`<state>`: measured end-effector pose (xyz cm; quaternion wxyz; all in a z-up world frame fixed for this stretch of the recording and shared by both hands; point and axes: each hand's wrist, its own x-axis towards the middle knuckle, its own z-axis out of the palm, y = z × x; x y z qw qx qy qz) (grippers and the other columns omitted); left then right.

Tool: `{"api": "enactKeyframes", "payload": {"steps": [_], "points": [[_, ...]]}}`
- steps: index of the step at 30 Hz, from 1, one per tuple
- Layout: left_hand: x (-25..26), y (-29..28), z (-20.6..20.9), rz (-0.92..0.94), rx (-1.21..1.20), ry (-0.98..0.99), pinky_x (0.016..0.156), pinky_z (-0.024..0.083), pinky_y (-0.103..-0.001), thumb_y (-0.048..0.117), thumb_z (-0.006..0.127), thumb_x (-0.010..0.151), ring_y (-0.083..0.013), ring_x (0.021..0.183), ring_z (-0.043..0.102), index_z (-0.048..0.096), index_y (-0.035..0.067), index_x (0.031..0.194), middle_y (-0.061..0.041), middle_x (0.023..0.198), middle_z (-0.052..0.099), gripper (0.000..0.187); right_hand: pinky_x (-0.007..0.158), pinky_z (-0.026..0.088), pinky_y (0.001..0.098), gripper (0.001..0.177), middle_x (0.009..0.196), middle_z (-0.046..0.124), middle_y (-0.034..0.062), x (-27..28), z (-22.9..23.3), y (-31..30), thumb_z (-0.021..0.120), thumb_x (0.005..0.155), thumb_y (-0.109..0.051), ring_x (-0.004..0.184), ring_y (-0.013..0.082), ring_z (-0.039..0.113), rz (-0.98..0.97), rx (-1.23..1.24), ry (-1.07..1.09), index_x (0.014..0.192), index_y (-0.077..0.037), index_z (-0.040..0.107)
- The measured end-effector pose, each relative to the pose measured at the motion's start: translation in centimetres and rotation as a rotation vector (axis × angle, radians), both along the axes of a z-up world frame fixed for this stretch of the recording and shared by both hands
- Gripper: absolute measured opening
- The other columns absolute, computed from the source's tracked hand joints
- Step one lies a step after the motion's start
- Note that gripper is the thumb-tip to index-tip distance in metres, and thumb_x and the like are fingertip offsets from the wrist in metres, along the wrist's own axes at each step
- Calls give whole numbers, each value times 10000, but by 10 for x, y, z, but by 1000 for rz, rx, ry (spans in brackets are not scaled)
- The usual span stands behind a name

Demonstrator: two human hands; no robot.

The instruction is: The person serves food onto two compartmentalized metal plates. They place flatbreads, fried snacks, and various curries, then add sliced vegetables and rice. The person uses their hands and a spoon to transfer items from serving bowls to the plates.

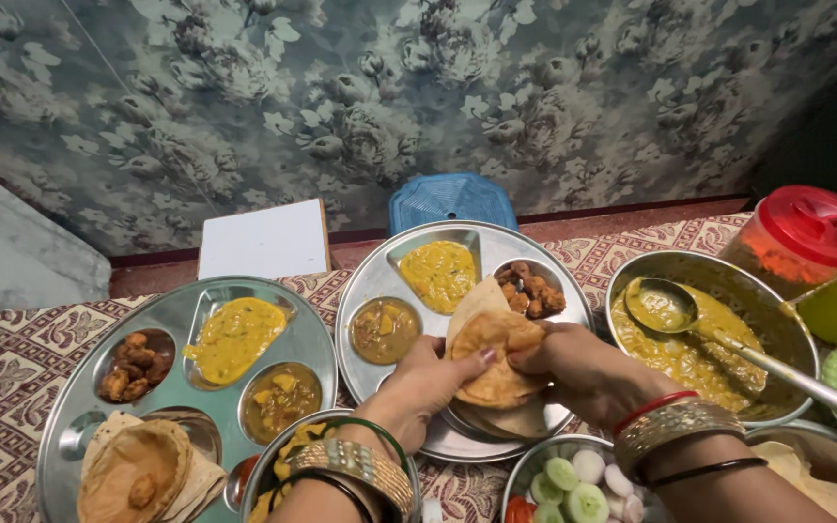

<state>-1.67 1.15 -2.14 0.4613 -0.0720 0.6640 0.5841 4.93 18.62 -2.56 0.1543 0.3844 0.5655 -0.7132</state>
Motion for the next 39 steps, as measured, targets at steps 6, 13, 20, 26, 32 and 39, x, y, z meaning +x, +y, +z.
{"api": "enactKeyframes", "payload": {"steps": [6, 13, 20, 26, 32, 39], "points": [[-4, 2, 2, 57, -13, 138, 850, 634, -410, 44, 742, 797, -305, 1062, 742, 369, 78, 1390, -211, 1207, 680, 702, 789, 592, 411, 388, 1111, 748, 137, 1, -2, -7, 650, 934, -86, 951, 239, 718, 27, 70, 11, 1313, -23, 595], [0, 13, -9, -152, -513, 547, 1042, 509, -429, 134, 772, 838, -383, 1233, 624, 526, 59, 1328, -228, 1290, 646, 554, 774, 574, 326, 556, 1144, 759, 175, -1, -7, -19, 689, 892, -51, 920, 208, 736, 115, 358, -25, 1424, -32, 530], [12, 10, 0, -216, -560, 633, 1007, 526, -479, 67, 655, 891, -423, 1195, 638, 535, 20, 1298, -263, 1229, 656, 427, 852, 588, 324, 617, 1158, 771, 146, 11, -10, -21, 733, 836, -6, 961, 199, 750, 223, 569, -18, 1417, -105, 552], [27, 11, 10, -206, -604, 806, 979, 527, -490, 16, 529, 977, -419, 1155, 652, 546, -7, 1272, -258, 1200, 649, 297, 903, 577, 362, 623, 1087, 744, 153, 19, -5, -33, 896, 723, -168, 1013, 269, 739, 299, 953, 6, 1268, -83, 607], [32, 11, 11, -199, -716, 1115, 1024, 459, -457, -37, 636, 803, -392, 1231, 525, 463, -6, 1344, -258, 1289, 527, 568, 817, 550, 490, 643, 1111, 653, 260, 29, 14, -57, 869, 676, -140, 1006, 427, 668, 347, 1289, 149, 1226, -37, 553], [38, 2, -3, -142, -577, 1041, 1002, 477, -491, 21, 628, 865, -415, 1203, 558, 582, 2, 1156, -245, 1231, 580, 296, 873, 564, 475, 489, 1140, 633, 268, 31, 15, -59, 808, 753, -115, 974, 427, 697, 251, 1163, 220, 1189, -41, 601]]}}
